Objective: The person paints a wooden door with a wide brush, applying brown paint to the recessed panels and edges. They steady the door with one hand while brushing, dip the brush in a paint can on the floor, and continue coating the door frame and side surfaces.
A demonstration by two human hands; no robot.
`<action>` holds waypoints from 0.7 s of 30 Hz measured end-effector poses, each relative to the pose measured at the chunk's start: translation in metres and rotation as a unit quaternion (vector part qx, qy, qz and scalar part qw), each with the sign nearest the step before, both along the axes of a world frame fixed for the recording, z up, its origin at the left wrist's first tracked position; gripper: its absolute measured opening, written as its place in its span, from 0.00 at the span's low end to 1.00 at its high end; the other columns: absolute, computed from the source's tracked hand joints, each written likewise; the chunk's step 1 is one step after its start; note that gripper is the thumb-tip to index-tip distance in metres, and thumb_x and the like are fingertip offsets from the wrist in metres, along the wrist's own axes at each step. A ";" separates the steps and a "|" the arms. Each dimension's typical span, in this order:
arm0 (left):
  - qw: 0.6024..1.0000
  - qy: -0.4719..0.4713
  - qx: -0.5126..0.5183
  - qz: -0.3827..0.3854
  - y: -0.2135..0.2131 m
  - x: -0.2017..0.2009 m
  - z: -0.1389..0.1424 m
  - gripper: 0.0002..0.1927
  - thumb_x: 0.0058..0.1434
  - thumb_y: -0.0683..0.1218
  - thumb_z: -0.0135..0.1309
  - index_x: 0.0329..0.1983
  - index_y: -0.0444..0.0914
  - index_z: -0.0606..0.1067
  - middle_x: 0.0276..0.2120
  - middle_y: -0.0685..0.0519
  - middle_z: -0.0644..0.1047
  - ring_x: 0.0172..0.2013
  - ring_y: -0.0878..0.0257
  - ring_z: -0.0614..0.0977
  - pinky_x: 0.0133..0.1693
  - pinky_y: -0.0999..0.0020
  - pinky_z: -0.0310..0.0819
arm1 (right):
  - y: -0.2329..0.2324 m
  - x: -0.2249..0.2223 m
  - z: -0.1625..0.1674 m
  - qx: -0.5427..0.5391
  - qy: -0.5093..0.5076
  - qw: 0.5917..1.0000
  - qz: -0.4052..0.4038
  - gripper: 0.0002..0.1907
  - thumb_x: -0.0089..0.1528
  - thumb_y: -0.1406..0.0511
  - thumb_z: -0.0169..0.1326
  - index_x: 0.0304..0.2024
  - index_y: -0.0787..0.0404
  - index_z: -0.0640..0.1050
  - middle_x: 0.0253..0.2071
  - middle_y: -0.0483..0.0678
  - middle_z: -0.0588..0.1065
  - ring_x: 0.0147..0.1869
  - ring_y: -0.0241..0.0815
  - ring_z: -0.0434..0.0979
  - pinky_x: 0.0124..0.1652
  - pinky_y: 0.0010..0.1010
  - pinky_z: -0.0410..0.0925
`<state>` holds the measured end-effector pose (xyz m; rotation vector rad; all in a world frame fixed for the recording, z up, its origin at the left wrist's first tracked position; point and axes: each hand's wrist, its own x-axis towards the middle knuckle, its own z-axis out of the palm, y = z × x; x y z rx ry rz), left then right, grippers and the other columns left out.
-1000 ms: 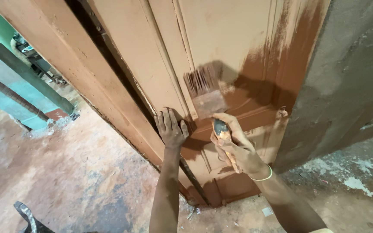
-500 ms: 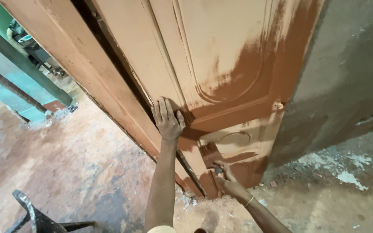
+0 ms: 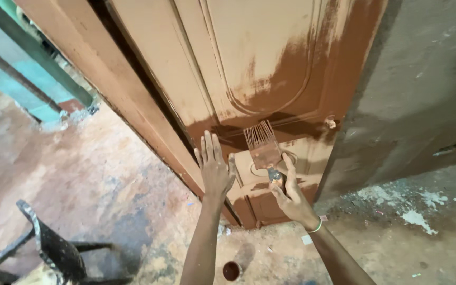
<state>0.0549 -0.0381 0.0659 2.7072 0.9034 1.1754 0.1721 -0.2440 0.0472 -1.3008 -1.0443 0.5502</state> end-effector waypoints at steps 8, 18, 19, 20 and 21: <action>0.994 0.043 -0.058 0.077 -0.036 -0.024 -0.039 0.39 0.66 0.53 0.49 0.75 0.30 0.52 0.75 0.38 0.50 0.74 0.43 0.50 0.71 0.40 0.38 | -0.003 0.008 -0.046 -0.076 0.142 0.985 0.054 0.40 0.65 0.67 0.49 0.75 0.55 0.45 0.37 0.44 0.72 0.26 0.29 0.64 0.24 0.20 0.63; 0.958 0.070 -0.127 0.247 -0.096 -0.130 -0.099 0.41 0.67 0.53 0.49 0.76 0.30 0.51 0.75 0.36 0.53 0.74 0.39 0.53 0.71 0.40 0.43 | 0.002 -0.045 -0.089 -0.143 0.193 0.952 0.193 0.38 0.65 0.69 0.54 0.74 0.56 0.52 0.47 0.45 0.72 0.39 0.29 0.70 0.32 0.19 0.66; 0.952 0.066 -0.136 0.265 -0.098 -0.141 -0.103 0.41 0.67 0.53 0.49 0.76 0.30 0.51 0.75 0.37 0.53 0.74 0.39 0.53 0.70 0.40 0.44 | 0.002 -0.053 -0.091 -0.152 0.197 0.945 0.212 0.38 0.65 0.70 0.53 0.74 0.56 0.52 0.47 0.45 0.72 0.38 0.29 0.70 0.32 0.19 0.66; 0.946 0.064 -0.147 0.282 -0.101 -0.152 -0.108 0.41 0.67 0.54 0.49 0.76 0.30 0.51 0.75 0.37 0.53 0.74 0.40 0.54 0.70 0.40 0.44 | 0.003 -0.060 -0.094 -0.162 0.203 0.938 0.230 0.39 0.64 0.71 0.53 0.75 0.55 0.52 0.47 0.45 0.72 0.38 0.29 0.70 0.32 0.19 0.66; 0.939 0.062 -0.159 0.299 -0.105 -0.163 -0.112 0.41 0.66 0.54 0.49 0.76 0.30 0.51 0.75 0.37 0.53 0.73 0.40 0.54 0.70 0.41 0.44 | 0.004 -0.067 -0.097 -0.174 0.209 0.930 0.248 0.40 0.64 0.72 0.52 0.75 0.54 0.52 0.48 0.45 0.72 0.38 0.29 0.70 0.32 0.18 0.67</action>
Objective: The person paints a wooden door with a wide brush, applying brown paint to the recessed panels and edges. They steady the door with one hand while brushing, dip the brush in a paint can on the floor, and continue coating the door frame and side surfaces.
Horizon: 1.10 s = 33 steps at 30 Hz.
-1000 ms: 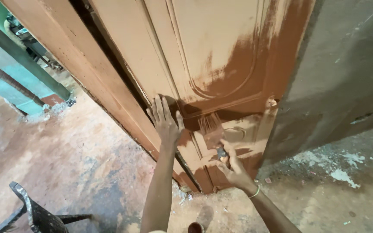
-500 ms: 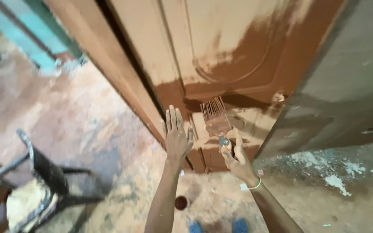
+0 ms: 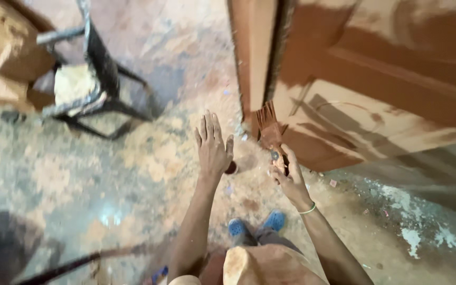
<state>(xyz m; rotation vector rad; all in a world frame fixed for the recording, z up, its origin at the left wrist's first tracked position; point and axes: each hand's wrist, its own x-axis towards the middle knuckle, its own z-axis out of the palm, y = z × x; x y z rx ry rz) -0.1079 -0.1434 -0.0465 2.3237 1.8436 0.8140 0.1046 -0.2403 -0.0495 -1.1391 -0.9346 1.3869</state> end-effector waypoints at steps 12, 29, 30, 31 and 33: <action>0.980 -0.022 -0.177 0.090 -0.045 -0.072 -0.128 0.40 0.65 0.54 0.49 0.74 0.28 0.54 0.73 0.36 0.55 0.73 0.39 0.54 0.70 0.41 0.43 | 0.026 -0.043 -0.112 -0.022 -0.236 0.962 0.133 0.36 0.58 0.75 0.52 0.70 0.61 0.64 0.59 0.48 0.69 0.52 0.38 0.71 0.49 0.27 0.68; 0.934 -0.081 -0.262 0.231 0.001 -0.065 -0.446 0.39 0.63 0.49 0.51 0.74 0.30 0.53 0.75 0.37 0.52 0.74 0.40 0.53 0.71 0.43 0.44 | 0.200 -0.147 -0.463 0.052 -0.608 0.575 0.544 0.22 0.57 0.74 0.49 0.54 0.61 0.75 0.56 0.61 0.73 0.57 0.61 0.74 0.50 0.50 0.72; 0.930 -0.086 -0.269 0.233 0.002 -0.067 -0.461 0.39 0.63 0.49 0.51 0.74 0.30 0.53 0.75 0.37 0.51 0.74 0.40 0.52 0.71 0.43 0.43 | 0.204 -0.158 -0.478 0.057 -0.635 0.513 0.575 0.16 0.62 0.73 0.48 0.52 0.60 0.77 0.54 0.59 0.76 0.60 0.57 0.78 0.54 0.48 0.74; 0.927 -0.093 -0.279 0.232 0.002 -0.068 -0.475 0.40 0.63 0.48 0.51 0.75 0.31 0.53 0.75 0.38 0.51 0.74 0.40 0.52 0.71 0.43 0.43 | 0.205 -0.169 -0.492 0.087 -0.646 0.507 0.564 0.14 0.62 0.72 0.49 0.50 0.60 0.77 0.55 0.58 0.75 0.58 0.58 0.77 0.52 0.49 0.74; 0.923 -0.105 -0.294 0.227 0.003 -0.072 -0.499 0.41 0.62 0.48 0.51 0.75 0.31 0.52 0.75 0.39 0.50 0.74 0.41 0.51 0.71 0.43 0.42 | 0.203 -0.184 -0.519 0.136 -0.658 0.511 0.536 0.14 0.60 0.71 0.52 0.48 0.60 0.77 0.54 0.59 0.73 0.55 0.60 0.78 0.48 0.51 0.74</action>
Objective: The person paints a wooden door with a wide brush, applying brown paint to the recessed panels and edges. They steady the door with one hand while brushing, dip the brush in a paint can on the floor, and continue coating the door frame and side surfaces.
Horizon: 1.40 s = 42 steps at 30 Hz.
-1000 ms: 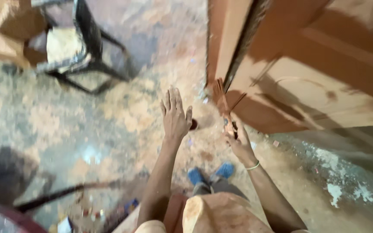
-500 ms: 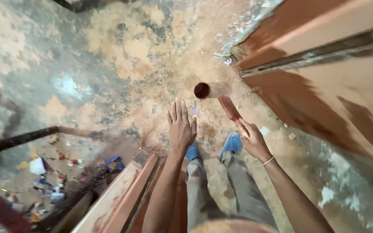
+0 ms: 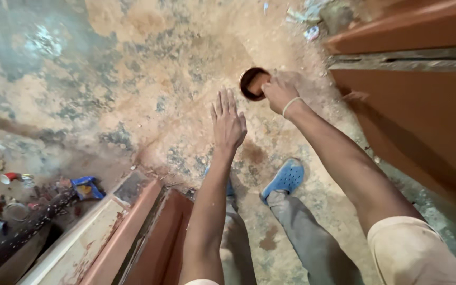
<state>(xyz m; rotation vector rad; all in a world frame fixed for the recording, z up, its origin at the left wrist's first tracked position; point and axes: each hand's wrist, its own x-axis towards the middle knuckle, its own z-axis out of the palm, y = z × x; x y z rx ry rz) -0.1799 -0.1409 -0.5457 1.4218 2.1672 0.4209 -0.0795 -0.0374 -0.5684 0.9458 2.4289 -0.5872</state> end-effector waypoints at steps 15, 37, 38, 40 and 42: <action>1.000 -0.014 0.000 -0.002 -0.029 -0.026 -0.057 0.40 0.64 0.48 0.50 0.76 0.32 0.49 0.76 0.39 0.49 0.75 0.42 0.51 0.72 0.42 0.42 | -0.005 -0.028 -0.097 -0.066 -0.182 0.981 -0.025 0.14 0.66 0.60 0.52 0.48 0.55 0.84 0.53 0.57 0.77 0.55 0.55 0.78 0.51 0.45 0.74; 1.000 -0.016 0.015 -0.013 -0.025 -0.031 -0.042 0.40 0.64 0.47 0.49 0.76 0.31 0.50 0.76 0.38 0.50 0.75 0.41 0.51 0.72 0.44 0.41 | -0.030 0.007 -0.044 -0.043 0.033 0.989 -0.136 0.34 0.54 0.75 0.50 0.65 0.60 0.66 0.61 0.66 0.66 0.58 0.68 0.72 0.49 0.54 0.70; 1.000 -0.015 0.018 -0.016 -0.023 -0.030 -0.038 0.40 0.64 0.47 0.49 0.76 0.31 0.50 0.76 0.38 0.50 0.75 0.41 0.51 0.72 0.43 0.41 | -0.034 0.012 -0.039 -0.040 0.054 0.987 -0.148 0.37 0.52 0.75 0.50 0.66 0.60 0.65 0.62 0.66 0.65 0.56 0.70 0.72 0.47 0.55 0.70; 1.000 -0.011 0.022 -0.019 -0.018 -0.027 -0.031 0.39 0.64 0.47 0.48 0.76 0.30 0.50 0.76 0.38 0.50 0.74 0.41 0.52 0.72 0.43 0.41 | -0.041 0.019 -0.027 -0.068 0.025 0.986 -0.150 0.38 0.56 0.74 0.50 0.70 0.57 0.62 0.63 0.67 0.64 0.52 0.69 0.75 0.49 0.55 0.71; 0.999 -0.007 0.021 -0.023 -0.015 -0.024 -0.024 0.39 0.65 0.47 0.48 0.76 0.30 0.50 0.76 0.38 0.50 0.74 0.41 0.52 0.72 0.43 0.41 | -0.048 0.025 -0.017 -0.085 0.010 0.982 -0.169 0.39 0.56 0.74 0.50 0.72 0.54 0.60 0.63 0.66 0.64 0.50 0.69 0.76 0.49 0.56 0.71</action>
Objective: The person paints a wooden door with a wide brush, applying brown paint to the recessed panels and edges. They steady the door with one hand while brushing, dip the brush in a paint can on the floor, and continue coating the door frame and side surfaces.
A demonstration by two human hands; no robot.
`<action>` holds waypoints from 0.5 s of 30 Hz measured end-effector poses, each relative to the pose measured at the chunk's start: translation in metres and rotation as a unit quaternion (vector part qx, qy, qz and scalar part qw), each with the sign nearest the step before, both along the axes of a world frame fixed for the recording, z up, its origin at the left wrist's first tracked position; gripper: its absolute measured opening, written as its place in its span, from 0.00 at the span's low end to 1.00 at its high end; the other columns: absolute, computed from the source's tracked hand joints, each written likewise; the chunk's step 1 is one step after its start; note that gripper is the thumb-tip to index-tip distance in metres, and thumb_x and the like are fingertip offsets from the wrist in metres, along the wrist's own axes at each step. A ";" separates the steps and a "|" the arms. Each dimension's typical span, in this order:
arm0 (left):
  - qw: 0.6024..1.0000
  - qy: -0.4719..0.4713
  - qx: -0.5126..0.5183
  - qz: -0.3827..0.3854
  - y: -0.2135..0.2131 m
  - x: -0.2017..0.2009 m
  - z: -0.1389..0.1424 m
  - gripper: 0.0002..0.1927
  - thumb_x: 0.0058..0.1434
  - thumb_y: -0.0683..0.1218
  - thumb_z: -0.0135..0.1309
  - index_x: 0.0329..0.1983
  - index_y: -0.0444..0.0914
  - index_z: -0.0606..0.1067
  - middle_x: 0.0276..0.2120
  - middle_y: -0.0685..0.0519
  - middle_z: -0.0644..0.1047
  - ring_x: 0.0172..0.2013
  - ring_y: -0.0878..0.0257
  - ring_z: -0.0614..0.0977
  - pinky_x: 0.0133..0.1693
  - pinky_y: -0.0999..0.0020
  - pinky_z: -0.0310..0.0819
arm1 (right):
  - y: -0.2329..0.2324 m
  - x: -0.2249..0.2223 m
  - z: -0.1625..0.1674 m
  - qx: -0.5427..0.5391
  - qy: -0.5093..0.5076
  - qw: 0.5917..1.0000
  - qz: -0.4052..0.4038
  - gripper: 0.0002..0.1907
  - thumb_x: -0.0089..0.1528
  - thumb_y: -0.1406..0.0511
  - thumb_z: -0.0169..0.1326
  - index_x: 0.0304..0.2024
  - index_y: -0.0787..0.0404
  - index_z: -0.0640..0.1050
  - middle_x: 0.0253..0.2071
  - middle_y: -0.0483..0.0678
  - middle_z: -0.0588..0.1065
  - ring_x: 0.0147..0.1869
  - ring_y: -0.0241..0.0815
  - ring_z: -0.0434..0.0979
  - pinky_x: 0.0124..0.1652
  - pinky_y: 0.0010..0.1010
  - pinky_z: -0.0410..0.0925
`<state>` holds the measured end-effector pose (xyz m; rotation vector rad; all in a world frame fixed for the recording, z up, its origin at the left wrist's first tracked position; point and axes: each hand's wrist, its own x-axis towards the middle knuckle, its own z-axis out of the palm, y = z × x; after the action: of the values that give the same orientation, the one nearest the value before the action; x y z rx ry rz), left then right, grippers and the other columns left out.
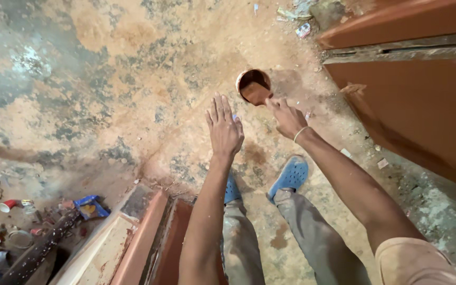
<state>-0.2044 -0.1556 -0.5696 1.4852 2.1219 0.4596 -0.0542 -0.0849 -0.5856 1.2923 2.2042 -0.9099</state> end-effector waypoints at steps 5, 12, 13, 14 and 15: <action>1.000 0.000 -0.001 0.000 0.003 0.007 0.013 0.38 0.66 0.47 0.47 0.76 0.30 0.51 0.76 0.37 0.51 0.74 0.41 0.53 0.71 0.43 0.42 | -0.015 0.016 0.009 -0.023 0.000 0.998 -0.052 0.38 0.60 0.72 0.50 0.72 0.49 0.59 0.60 0.64 0.67 0.49 0.68 0.77 0.49 0.55 0.71; 1.000 0.011 0.027 -0.006 -0.004 0.022 0.050 0.37 0.66 0.47 0.47 0.75 0.29 0.51 0.74 0.34 0.51 0.74 0.38 0.52 0.71 0.40 0.42 | -0.037 0.045 0.017 -0.112 0.369 0.856 -0.344 0.26 0.74 0.64 0.44 0.75 0.57 0.65 0.60 0.55 0.74 0.58 0.47 0.74 0.52 0.36 0.67; 1.000 0.007 0.028 -0.004 -0.006 0.024 0.058 0.38 0.66 0.47 0.47 0.75 0.29 0.51 0.75 0.34 0.51 0.74 0.37 0.52 0.71 0.40 0.42 | -0.040 0.050 0.023 -0.192 0.375 0.798 -0.431 0.26 0.76 0.61 0.44 0.75 0.58 0.67 0.56 0.55 0.74 0.50 0.43 0.69 0.45 0.33 0.63; 1.000 0.003 0.028 -0.003 -0.009 0.027 0.067 0.38 0.65 0.47 0.47 0.75 0.29 0.51 0.75 0.33 0.50 0.74 0.37 0.51 0.71 0.40 0.42 | -0.044 0.056 0.031 -0.271 0.375 0.726 -0.509 0.26 0.77 0.57 0.45 0.75 0.59 0.69 0.51 0.54 0.74 0.42 0.40 0.63 0.38 0.29 0.59; 1.000 -0.003 0.027 -0.003 -0.012 0.030 0.076 0.38 0.65 0.47 0.47 0.75 0.29 0.50 0.75 0.32 0.50 0.74 0.37 0.51 0.71 0.39 0.41 | -0.047 0.063 0.040 -0.274 0.395 0.696 -0.533 0.26 0.75 0.58 0.46 0.74 0.58 0.67 0.53 0.48 0.73 0.45 0.33 0.67 0.40 0.25 0.62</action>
<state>-0.1744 -0.1680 -0.4934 1.5192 2.1151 0.5221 0.0091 -0.1320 -0.5457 2.0432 1.0929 -2.7150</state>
